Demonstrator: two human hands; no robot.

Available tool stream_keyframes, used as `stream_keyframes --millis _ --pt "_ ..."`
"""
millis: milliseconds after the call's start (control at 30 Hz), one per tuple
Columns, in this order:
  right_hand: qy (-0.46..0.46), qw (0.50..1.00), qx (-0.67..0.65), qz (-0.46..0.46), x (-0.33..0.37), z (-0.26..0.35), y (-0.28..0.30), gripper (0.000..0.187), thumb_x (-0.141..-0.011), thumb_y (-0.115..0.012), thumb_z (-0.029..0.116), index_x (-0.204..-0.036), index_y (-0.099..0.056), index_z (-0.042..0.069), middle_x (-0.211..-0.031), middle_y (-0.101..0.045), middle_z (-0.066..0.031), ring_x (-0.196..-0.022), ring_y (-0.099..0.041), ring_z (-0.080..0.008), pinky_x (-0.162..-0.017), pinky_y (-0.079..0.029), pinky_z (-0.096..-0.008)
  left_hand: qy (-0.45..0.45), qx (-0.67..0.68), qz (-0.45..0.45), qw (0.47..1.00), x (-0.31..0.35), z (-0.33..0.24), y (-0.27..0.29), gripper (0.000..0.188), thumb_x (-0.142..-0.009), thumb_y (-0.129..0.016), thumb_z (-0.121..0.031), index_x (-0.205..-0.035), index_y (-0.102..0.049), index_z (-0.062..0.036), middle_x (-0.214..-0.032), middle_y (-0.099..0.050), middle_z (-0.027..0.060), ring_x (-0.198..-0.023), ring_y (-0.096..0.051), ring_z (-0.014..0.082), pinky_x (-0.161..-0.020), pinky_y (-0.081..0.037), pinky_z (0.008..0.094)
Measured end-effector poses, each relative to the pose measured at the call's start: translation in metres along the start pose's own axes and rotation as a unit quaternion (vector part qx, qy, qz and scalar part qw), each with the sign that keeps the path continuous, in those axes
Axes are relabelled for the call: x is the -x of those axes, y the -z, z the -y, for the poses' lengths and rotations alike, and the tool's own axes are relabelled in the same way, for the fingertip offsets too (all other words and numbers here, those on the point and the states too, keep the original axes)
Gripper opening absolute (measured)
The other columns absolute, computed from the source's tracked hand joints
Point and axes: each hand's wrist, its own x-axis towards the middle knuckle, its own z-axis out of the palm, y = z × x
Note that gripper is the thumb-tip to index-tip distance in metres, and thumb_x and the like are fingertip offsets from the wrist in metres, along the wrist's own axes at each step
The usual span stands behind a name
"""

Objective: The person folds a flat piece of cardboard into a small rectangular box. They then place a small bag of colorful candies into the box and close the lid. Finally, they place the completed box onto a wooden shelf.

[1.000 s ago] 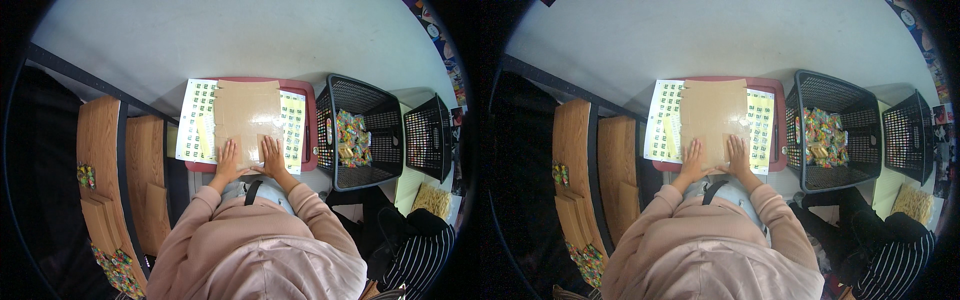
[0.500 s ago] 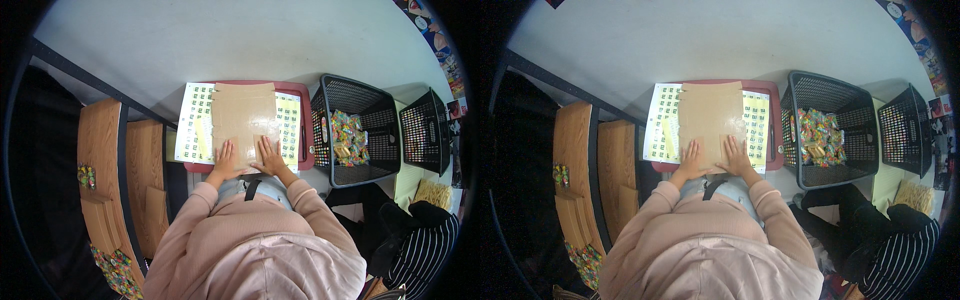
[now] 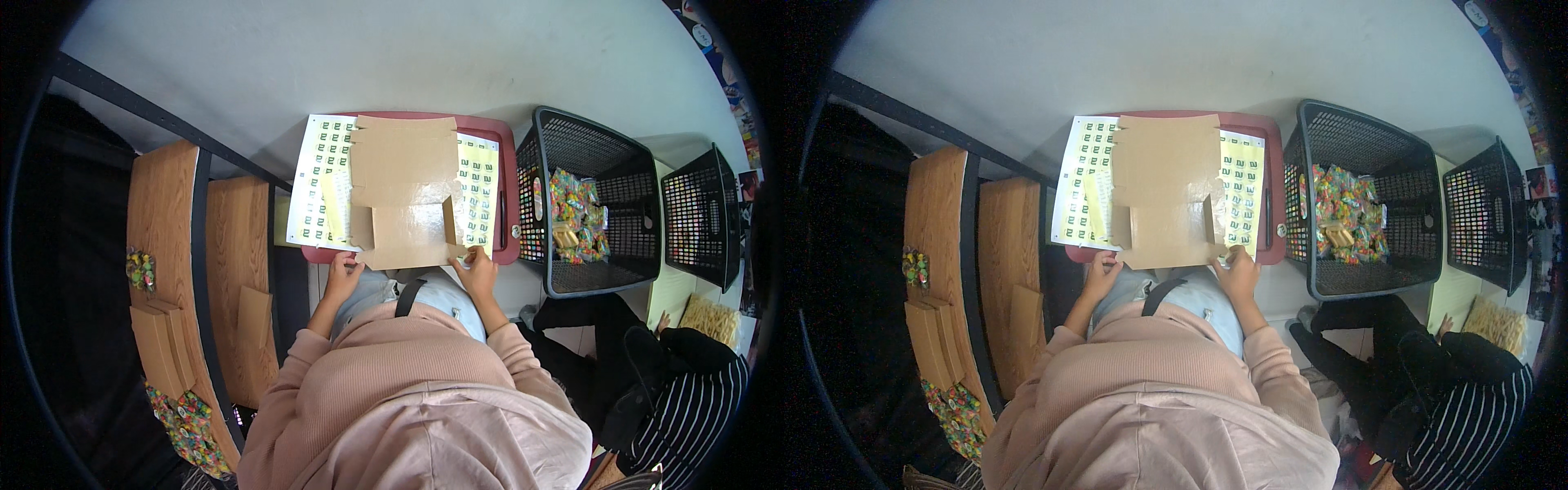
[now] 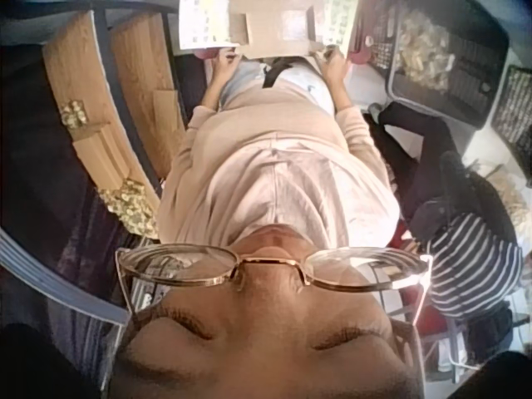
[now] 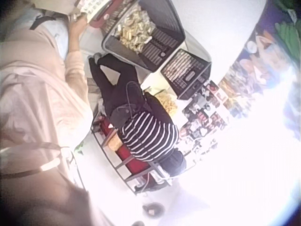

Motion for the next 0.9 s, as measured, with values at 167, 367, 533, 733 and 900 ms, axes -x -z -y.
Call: stream_keyframes --millis 167,367,533,733,900 --pt "0.047 0.998 -0.021 0.043 -0.002 0.003 -0.003 0.029 -0.061 -0.072 0.021 -0.080 -0.057 0.005 -0.071 -0.059 -0.0039 -0.066 -0.056 -0.0200 -0.066 -0.037 -0.0328 -0.053 -0.020 -0.006 0.998 -0.002 -0.011 -0.014 0.031 -0.071 -0.065 -0.007 -0.094 -0.046 0.0027 -0.075 -0.055 0.0109 -0.063 -0.055 0.0161 -0.057 -0.046 0.0280" --pt "0.268 0.962 0.043 -0.009 -0.004 0.003 -0.002 0.026 -0.064 -0.067 0.012 -0.089 -0.061 0.008 -0.076 -0.057 -0.0021 -0.071 -0.053 -0.0185 -0.069 -0.037 -0.0333 -0.082 -0.054 -0.026 0.995 0.004 -0.033 -0.023 0.024 -0.070 -0.062 -0.002 -0.089 -0.048 0.0015 -0.074 -0.052 0.0125 -0.063 -0.055 0.0198 -0.055 -0.045 0.0299" --pt "0.334 0.936 0.096 0.051 -0.006 -0.003 -0.005 0.038 -0.063 -0.066 0.016 -0.098 -0.057 0.009 -0.087 -0.051 -0.0040 -0.080 -0.050 -0.0192 -0.071 -0.036 -0.0337 -0.117 -0.098 -0.015 0.988 0.007 -0.043 -0.021 0.022 -0.070 -0.060 -0.001 -0.088 -0.047 0.0005 -0.077 -0.050 0.0138 -0.067 -0.055 0.0255 -0.059 -0.044 0.0321" --pt "0.329 0.928 0.134 0.111 -0.005 0.004 0.005 0.040 -0.065 -0.063 0.016 -0.103 -0.056 0.008 -0.099 -0.050 -0.0049 -0.091 -0.046 -0.0202 -0.074 -0.036 -0.0332 -0.161 -0.151 0.029 0.975 0.013 -0.049 -0.017 0.027 -0.074 -0.058 -0.007 -0.099 -0.049 -0.0004 -0.091 -0.048 0.0145 -0.077 -0.054 0.0269 -0.065 -0.044 0.0357" --pt "0.353 0.919 0.131 0.113 -0.006 -0.001 0.005 0.045 -0.063 -0.061 0.012 -0.107 -0.053 0.007 -0.109 -0.048 -0.0048 -0.094 -0.045 -0.0215 -0.077 -0.036 -0.0332 -0.232 -0.234 0.108 0.938 0.016 -0.053 -0.014 0.047 -0.074 -0.059 -0.013 -0.118 -0.044 -0.0047 -0.102 -0.045 0.0127 -0.091 -0.050 0.0271 -0.071 -0.044 0.0364"
